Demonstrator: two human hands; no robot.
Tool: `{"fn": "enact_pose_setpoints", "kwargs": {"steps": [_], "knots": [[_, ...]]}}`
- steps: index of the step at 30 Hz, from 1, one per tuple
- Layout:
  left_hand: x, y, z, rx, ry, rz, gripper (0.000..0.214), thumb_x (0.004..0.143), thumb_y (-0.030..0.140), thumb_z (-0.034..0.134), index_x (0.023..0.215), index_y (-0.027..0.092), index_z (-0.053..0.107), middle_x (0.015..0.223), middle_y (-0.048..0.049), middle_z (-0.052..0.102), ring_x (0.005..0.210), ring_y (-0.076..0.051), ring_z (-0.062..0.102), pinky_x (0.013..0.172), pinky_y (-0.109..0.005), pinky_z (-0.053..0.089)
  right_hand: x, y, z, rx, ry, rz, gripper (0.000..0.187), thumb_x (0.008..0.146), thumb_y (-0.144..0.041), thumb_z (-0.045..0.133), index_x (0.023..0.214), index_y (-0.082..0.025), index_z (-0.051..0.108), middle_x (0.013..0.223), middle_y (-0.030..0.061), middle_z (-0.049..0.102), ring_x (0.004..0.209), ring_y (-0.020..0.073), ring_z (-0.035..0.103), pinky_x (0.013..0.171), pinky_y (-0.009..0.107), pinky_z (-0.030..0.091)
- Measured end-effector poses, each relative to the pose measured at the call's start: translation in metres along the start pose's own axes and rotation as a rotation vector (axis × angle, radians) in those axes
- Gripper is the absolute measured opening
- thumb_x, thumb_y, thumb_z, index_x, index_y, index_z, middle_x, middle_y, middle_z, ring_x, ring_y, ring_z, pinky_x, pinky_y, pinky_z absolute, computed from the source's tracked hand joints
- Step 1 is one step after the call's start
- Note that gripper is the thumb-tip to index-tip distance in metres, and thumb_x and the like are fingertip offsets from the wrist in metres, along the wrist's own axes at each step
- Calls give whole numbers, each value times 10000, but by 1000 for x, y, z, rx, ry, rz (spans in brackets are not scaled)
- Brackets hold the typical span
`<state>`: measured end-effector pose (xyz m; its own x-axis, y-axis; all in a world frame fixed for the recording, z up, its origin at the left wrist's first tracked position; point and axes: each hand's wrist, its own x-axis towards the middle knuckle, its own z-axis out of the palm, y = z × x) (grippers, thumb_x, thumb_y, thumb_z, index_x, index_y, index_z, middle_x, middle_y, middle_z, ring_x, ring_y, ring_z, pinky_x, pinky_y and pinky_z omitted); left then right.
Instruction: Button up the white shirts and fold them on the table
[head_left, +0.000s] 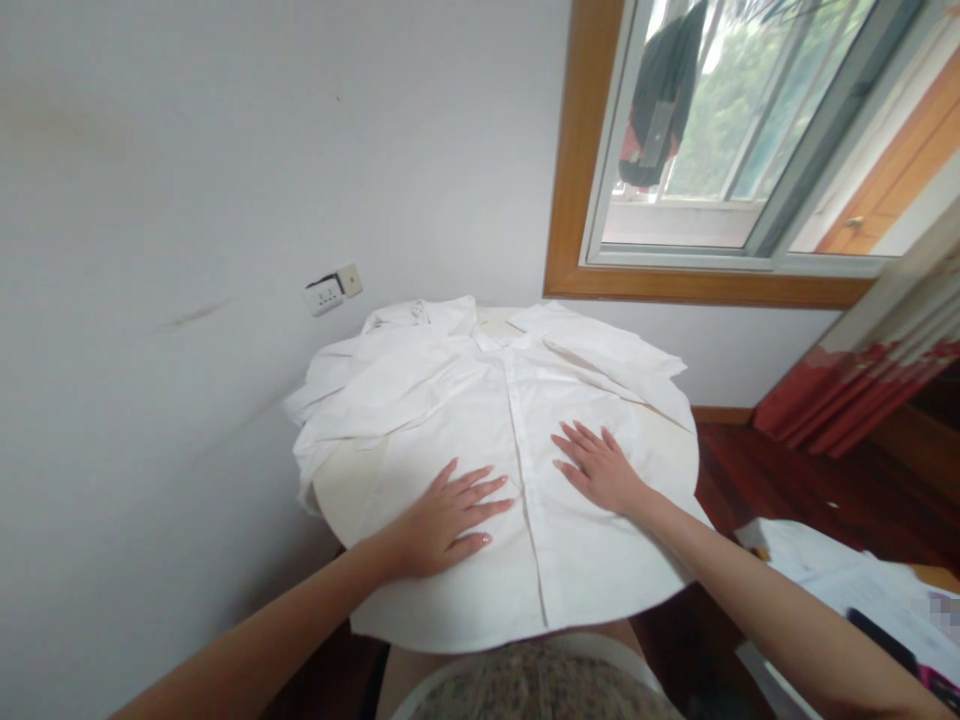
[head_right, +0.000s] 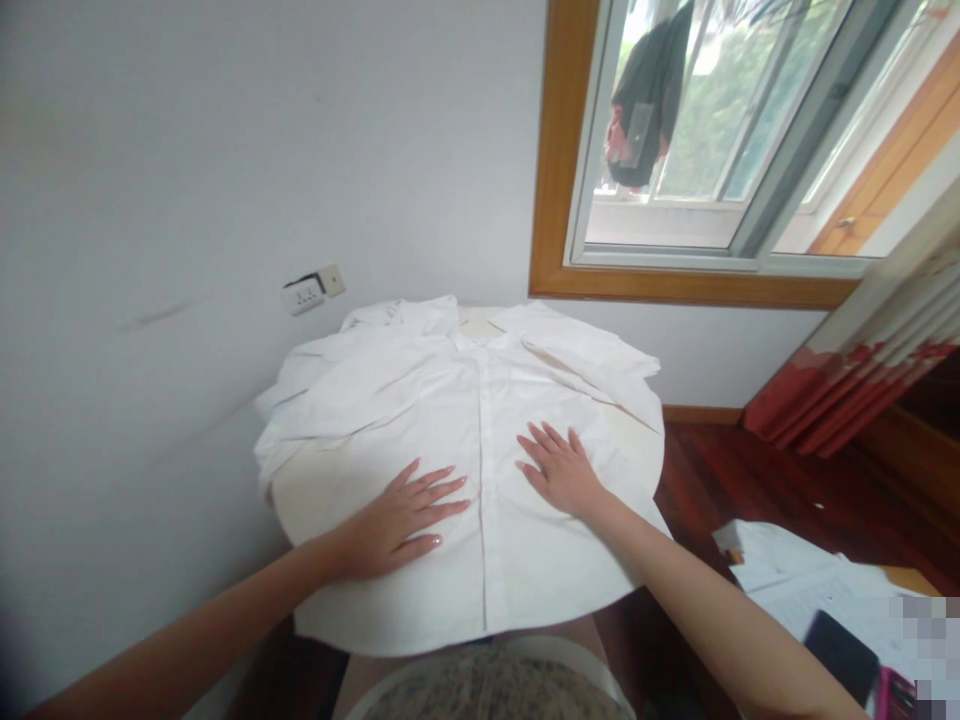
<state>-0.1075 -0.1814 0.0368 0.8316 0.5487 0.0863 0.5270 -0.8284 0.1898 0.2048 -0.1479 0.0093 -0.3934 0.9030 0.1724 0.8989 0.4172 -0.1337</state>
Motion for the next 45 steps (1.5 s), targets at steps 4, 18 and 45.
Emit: {"fn": "enact_pose_setpoints", "kwargs": {"steps": [4,18,45], "knots": [[-7,3,-5,-5,-33,35,518,943,428,365,1448,388,254,1515,8,310,1414,-223,219,1158,-482,37,1,18,0,-18,-26,60,552,943,-570,270,1430,-325,352,1528,22,263,1414,267,193,1100,580,142],[-8,30,4,25,8,97,560,923,465,401,1454,355,262,1530,-10,282,1409,-248,225,1159,-492,116,7,-22,-4,-2,-21,-44,533,955,-508,290,1430,-278,364,1524,66,280,1412,261,202,1109,542,182],[36,-35,22,146,139,-198,495,953,478,305,1415,311,366,1497,-36,353,1379,-223,304,1121,-466,242,1,-44,11,63,28,-291,469,976,-461,305,1425,-337,360,1525,43,266,1406,213,231,1135,501,131]]}}
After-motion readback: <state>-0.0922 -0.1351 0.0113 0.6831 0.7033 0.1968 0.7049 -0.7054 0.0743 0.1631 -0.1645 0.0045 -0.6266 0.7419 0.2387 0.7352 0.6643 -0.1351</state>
